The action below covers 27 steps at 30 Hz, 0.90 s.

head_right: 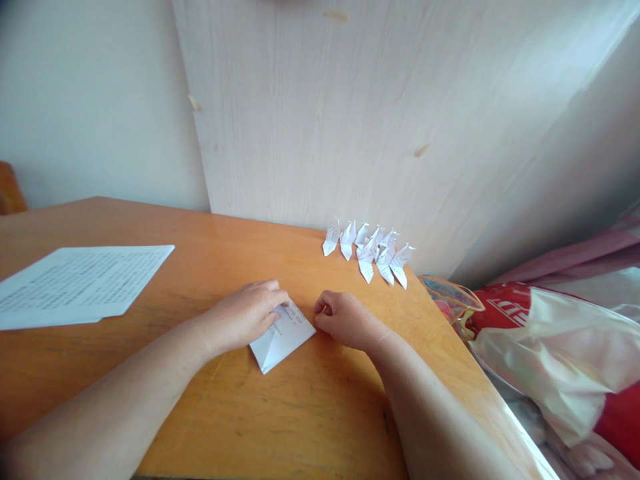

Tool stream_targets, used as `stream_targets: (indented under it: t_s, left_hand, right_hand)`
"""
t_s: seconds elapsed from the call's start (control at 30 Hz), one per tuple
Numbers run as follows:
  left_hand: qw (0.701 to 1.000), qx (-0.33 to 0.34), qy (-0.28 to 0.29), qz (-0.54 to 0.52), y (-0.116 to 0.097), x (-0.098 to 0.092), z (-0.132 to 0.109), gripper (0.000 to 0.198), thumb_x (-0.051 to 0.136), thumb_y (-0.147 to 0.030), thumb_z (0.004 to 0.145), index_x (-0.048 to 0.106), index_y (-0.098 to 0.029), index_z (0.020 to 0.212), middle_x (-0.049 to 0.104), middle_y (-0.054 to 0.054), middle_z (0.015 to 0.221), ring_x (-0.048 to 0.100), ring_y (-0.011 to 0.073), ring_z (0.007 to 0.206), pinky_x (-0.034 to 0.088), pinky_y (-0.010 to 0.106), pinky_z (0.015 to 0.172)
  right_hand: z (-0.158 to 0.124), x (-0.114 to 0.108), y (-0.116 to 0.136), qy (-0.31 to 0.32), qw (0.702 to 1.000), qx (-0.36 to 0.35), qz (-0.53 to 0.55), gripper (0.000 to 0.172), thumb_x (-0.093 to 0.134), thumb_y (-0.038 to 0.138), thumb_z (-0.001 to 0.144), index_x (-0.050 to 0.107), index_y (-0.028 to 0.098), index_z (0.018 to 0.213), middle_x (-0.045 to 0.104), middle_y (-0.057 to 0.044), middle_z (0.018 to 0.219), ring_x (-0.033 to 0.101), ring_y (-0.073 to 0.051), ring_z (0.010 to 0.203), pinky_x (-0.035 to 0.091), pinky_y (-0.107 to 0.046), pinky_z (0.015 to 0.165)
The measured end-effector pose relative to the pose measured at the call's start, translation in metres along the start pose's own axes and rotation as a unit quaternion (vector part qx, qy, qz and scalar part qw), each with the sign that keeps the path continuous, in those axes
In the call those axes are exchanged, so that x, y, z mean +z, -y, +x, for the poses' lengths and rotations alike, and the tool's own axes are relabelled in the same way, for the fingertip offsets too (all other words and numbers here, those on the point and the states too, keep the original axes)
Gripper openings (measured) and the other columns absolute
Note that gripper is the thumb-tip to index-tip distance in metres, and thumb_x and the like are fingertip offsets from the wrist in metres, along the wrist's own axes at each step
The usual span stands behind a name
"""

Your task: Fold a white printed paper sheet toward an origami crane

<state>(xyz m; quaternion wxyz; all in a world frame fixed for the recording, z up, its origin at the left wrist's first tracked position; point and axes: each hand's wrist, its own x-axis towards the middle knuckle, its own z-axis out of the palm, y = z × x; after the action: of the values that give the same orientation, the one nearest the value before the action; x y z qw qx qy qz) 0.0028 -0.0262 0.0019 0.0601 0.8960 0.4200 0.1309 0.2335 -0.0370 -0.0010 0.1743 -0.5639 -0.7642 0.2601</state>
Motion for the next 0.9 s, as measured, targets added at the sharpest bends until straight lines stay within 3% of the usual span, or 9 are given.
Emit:
stream_targets:
  t_s: [0.5,0.9]
  left_hand:
    - [0.994,0.068,0.035,-0.073,0.003,0.007,0.007,0.019,0.053,-0.014,0.086,0.067,-0.021,0.096,0.064,0.004,0.094,0.061,0.0197,0.089,0.045,0.029,0.077]
    - [0.986,0.070,0.055,-0.138,0.012,0.008,0.009,0.023,0.054,-0.015,0.085,0.066,-0.021,0.103,0.065,0.004,0.101,0.061,0.0191,0.093,0.046,0.028,0.082]
  right_hand:
    - [-0.004,-0.012,-0.009,0.100,0.995,-0.015,0.027,0.016,0.059,0.016,0.072,0.063,0.020,0.087,0.065,0.000,0.078,0.058,-0.015,0.069,0.040,-0.023,0.055]
    - [-0.006,-0.013,-0.003,0.102,0.994,-0.017,0.040,0.015,0.060,0.015,0.073,0.059,0.020,0.087,0.062,0.001,0.076,0.057,-0.014,0.067,0.039,-0.023,0.054]
